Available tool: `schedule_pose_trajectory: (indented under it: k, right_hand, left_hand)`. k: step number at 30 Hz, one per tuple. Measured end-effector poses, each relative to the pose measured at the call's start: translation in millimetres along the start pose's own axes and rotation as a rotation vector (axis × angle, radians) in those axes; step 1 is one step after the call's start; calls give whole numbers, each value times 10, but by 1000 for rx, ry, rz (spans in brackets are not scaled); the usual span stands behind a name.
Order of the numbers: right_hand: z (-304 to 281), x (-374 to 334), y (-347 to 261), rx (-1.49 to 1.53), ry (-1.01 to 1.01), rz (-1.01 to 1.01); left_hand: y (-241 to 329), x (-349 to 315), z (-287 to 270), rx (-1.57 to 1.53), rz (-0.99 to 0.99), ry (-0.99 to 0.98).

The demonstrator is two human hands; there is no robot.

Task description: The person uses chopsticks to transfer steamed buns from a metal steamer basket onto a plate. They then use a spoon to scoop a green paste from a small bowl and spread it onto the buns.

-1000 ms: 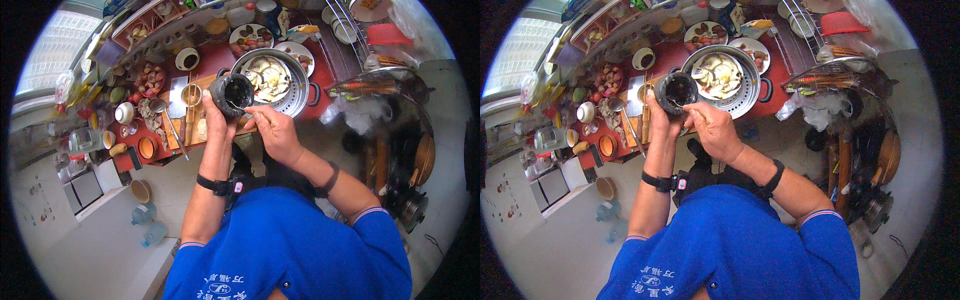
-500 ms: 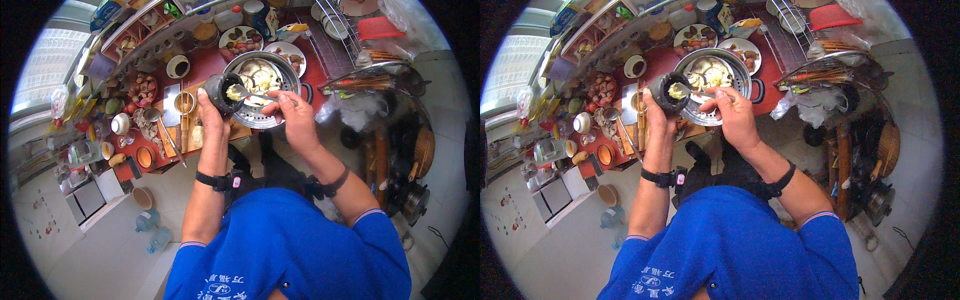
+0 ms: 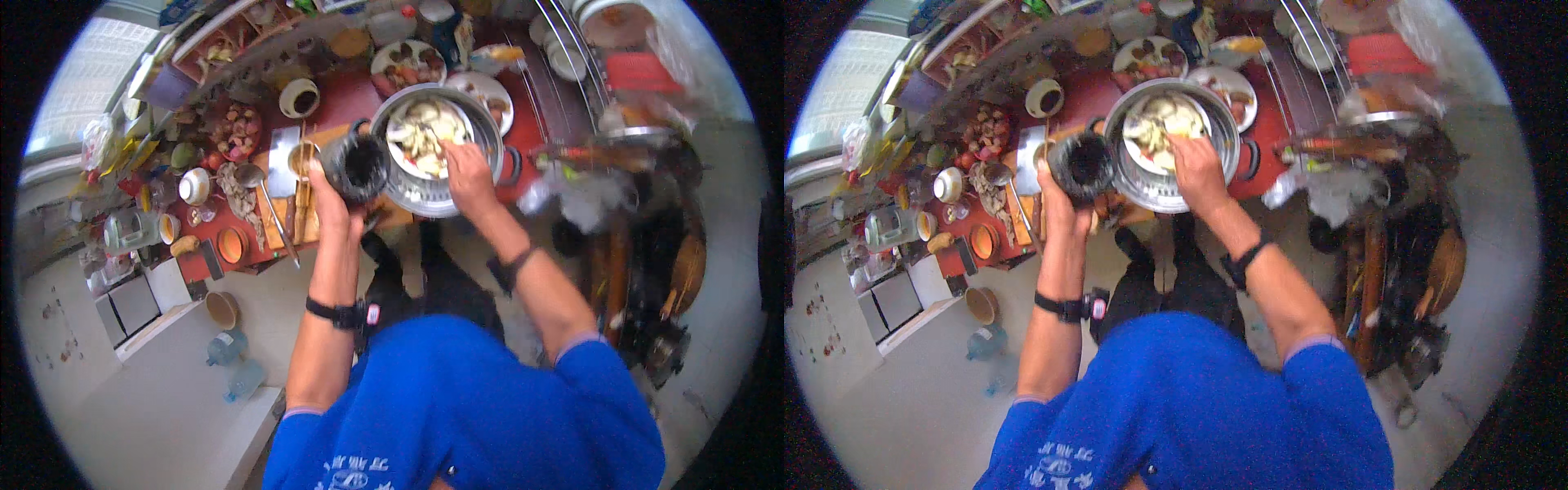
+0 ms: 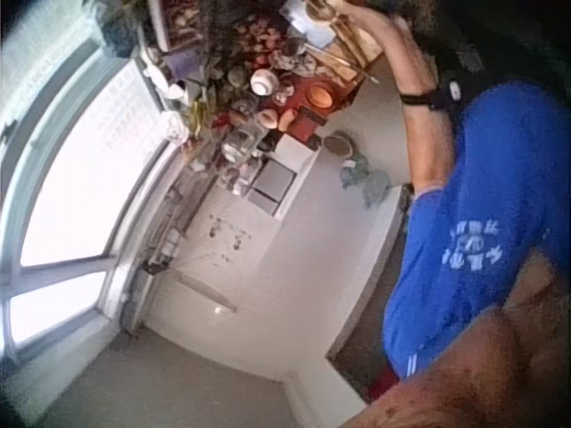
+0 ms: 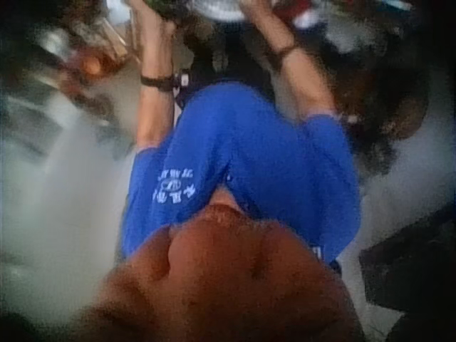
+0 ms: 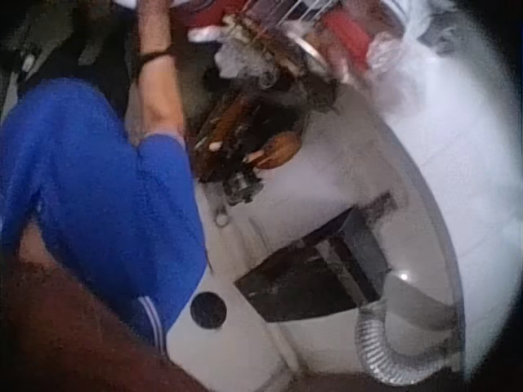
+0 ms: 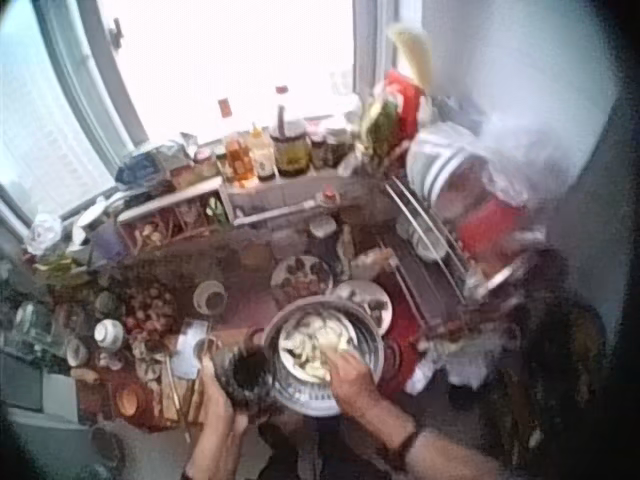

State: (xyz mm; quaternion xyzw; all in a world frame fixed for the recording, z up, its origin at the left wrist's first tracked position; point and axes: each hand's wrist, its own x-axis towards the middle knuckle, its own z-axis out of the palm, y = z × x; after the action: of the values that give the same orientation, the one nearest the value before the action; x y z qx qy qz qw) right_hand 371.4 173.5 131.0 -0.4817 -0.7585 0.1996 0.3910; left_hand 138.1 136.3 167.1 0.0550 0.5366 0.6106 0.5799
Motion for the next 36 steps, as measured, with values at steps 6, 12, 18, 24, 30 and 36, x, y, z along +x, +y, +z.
schedule_pose_trajectory:
  k: [6, 12, 18, 24, 30, 36]
  right_hand:
    - [-247, 57, -194, 40, 15, 48]
    - [-523, 132, -528, 73, 112, 18]
    - [-609, 56, -681, 140, 77, 175]
    - [-707, -21, -1255, 335, -99, -95]
    - [-203, 10, -1097, 238, -77, -126]
    - [-117, -261, -1243, 738, -205, 353]
  left_hand:
    - [-23, -31, -81, -86, -12, -87]
    - [72, -96, 24, -192, -51, -89]
    - [181, -210, 111, -223, -100, -75]
    - [98, -246, 34, -164, -96, -156]
    - [47, -273, 3, -206, -154, -150]
    - [-77, -241, -30, -227, -91, -157]
